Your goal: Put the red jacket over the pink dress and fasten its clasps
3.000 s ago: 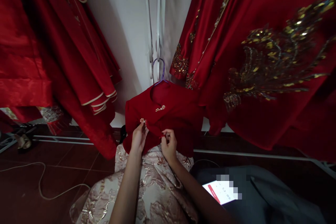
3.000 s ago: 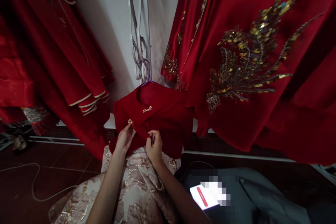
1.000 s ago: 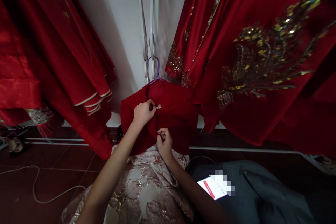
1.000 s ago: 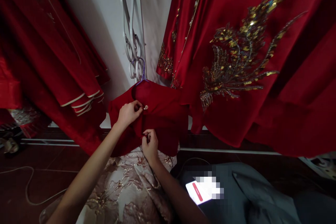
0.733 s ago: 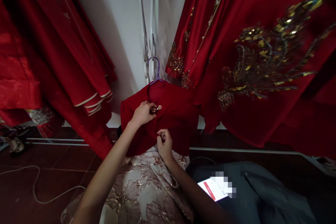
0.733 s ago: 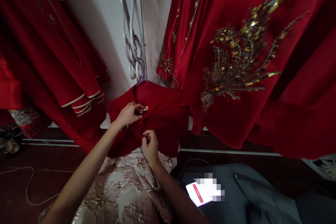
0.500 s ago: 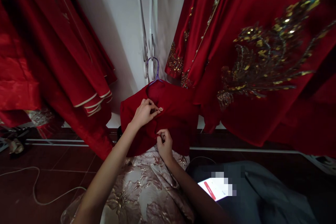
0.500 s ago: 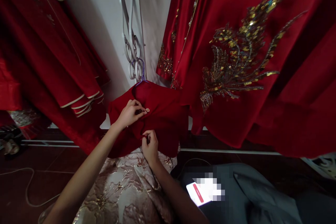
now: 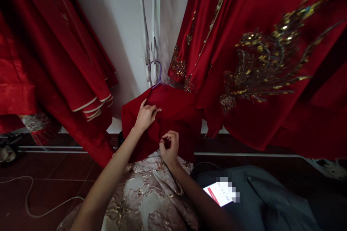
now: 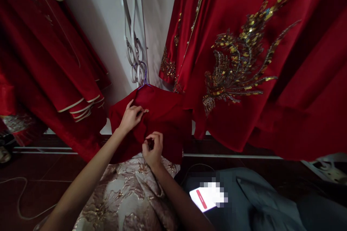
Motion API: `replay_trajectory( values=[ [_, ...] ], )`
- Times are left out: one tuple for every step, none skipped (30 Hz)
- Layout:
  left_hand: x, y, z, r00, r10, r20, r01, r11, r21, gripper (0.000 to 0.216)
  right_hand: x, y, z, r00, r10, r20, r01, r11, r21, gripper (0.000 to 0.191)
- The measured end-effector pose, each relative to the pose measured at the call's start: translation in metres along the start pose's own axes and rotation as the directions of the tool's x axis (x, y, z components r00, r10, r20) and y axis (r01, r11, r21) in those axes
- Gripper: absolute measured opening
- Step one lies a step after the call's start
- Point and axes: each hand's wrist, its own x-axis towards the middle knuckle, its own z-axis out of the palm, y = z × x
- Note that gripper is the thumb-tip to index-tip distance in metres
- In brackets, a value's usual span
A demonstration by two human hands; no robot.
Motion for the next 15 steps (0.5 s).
replay_trajectory(
  values=[
    [-0.001,0.001,-0.001,1.0,0.01,-0.002,-0.01,0.999,0.036,0.02,0.012,-0.006,0.001,1.0,-0.018,-0.012,0.018,1.0,0.022,0.012],
    [-0.001,0.003,-0.003,1.0,0.02,-0.005,-0.02,0.997,0.073,0.02,0.027,-0.013,0.003,0.999,-0.02,-0.026,0.021,0.998,0.054,0.011],
    [-0.002,0.005,-0.005,0.999,0.031,-0.009,-0.03,0.993,0.11,0.02,0.044,-0.019,0.008,1.0,-0.002,-0.02,0.004,0.994,0.108,0.012],
    [-0.003,0.007,-0.007,0.999,0.043,-0.013,-0.04,0.989,0.143,0.019,0.061,-0.025,0.014,0.999,0.029,0.021,-0.033,0.981,0.19,0.017],
    [-0.004,0.008,-0.008,0.999,0.05,-0.017,-0.046,0.984,0.172,0.019,0.078,-0.03,0.021,0.992,0.064,0.104,-0.092,0.952,0.293,0.023],
    [-0.005,0.009,-0.01,0.999,0.046,-0.022,-0.041,0.98,0.195,0.019,0.093,-0.034,0.03,0.978,0.109,0.18,-0.173,0.903,0.393,0.029],
    [-0.006,0.009,-0.011,0.999,0.027,-0.03,-0.02,0.977,0.214,0.02,0.106,-0.037,0.038,0.952,0.171,0.256,-0.273,0.852,0.447,0.037],
    [-0.007,0.009,-0.011,0.999,-0.009,-0.041,0.018,0.973,0.228,0.021,0.116,-0.038,0.046,0.914,0.233,0.332,-0.371,0.81,0.454,0.045],
    [-0.009,0.007,-0.011,0.997,-0.058,-0.056,0.07,0.968,0.24,0.023,0.123,-0.039,0.052,0.874,0.304,0.379,-0.455,0.786,0.419,0.054],
    [-0.011,0.005,-0.011,0.99,-0.117,-0.077,0.133,0.959,0.249,0.026,0.127,-0.038,0.057,0.836,0.378,0.398,-0.518,0.784,0.343,0.064],
    [-0.013,0.002,-0.011,0.979,-0.178,-0.104,0.199,0.946,0.256,0.031,0.128,-0.036,0.059,0.811,0.444,0.381,-0.551,0.798,0.242,0.074],
    [-0.015,-0.001,-0.01,0.963,-0.233,-0.134,0.261,0.93,0.26,0.036,0.128,-0.033,0.059,0.806,0.491,0.33,-0.554,0.822,0.13,0.084],
    [-0.018,-0.004,-0.009,0.946,-0.279,-0.166,0.315,0.913,0.258,0.041,0.126,-0.029,0.057,0.822,0.506,0.259,-0.528,0.849,0.018,0.092],
    [-0.021,-0.007,-0.008,0.928,-0.316,-0.2,0.36,0.899,0.25,0.044,0.125,-0.024,0.054,0.854,0.486,0.186,-0.479,0.874,-0.082,0.096],
    [-0.025,-0.009,-0.007,0.908,-0.347,-0.235,0.399,0.886,0.236,0.045,0.123,-0.018,0.048,0.892,0.436,0.12,-0.415,0.895,-0.163,0.097]
  ],
)
